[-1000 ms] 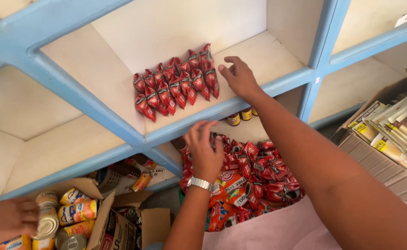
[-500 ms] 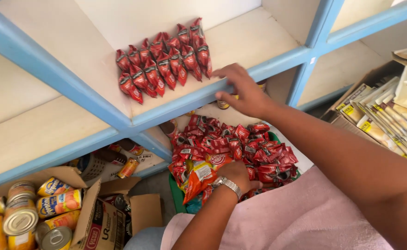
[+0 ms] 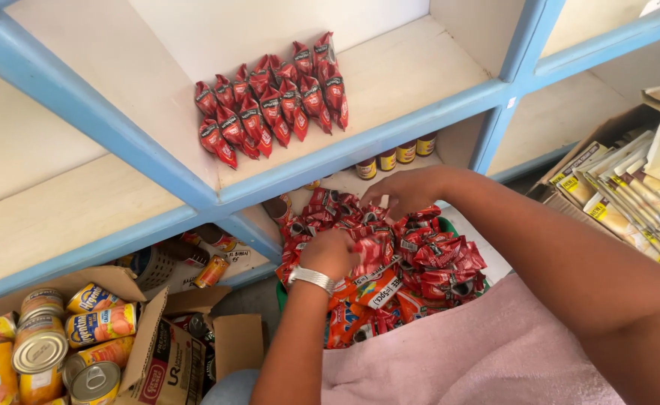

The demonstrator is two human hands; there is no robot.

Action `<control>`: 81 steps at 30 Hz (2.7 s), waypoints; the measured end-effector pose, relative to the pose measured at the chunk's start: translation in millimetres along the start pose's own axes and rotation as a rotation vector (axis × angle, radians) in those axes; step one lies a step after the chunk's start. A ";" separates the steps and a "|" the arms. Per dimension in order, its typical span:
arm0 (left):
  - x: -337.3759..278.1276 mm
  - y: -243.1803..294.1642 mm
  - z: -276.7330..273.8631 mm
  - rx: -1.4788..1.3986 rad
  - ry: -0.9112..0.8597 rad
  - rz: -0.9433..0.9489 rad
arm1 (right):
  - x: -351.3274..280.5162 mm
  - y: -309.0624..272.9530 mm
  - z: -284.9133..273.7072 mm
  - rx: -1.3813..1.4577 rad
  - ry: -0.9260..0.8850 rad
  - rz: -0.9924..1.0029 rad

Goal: Organizing and arranging coffee sachets on a store shelf.

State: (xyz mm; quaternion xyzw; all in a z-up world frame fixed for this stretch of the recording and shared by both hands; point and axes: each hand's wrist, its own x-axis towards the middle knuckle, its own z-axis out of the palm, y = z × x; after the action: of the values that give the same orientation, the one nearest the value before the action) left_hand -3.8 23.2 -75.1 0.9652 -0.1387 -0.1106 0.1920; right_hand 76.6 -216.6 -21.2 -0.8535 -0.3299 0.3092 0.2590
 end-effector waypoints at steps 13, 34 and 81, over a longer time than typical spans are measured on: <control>2.6 -14.7 -60.5 -0.830 0.129 0.061 | -10.8 -10.2 -19.5 0.135 0.288 0.005; 14.4 -15.5 -58.3 -1.300 0.142 -0.014 | -34.2 -10.0 -42.7 0.571 0.403 -0.123; 146.1 134.5 -64.4 -0.494 0.901 0.285 | 12.6 50.7 -104.4 0.993 1.007 -0.121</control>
State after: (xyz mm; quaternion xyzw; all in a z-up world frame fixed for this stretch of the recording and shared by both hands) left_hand 120.0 -119.7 13.5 0.8147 -0.1420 0.3126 0.4673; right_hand 177.5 -265.2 12.0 -0.6538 -0.0369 -0.0240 0.7554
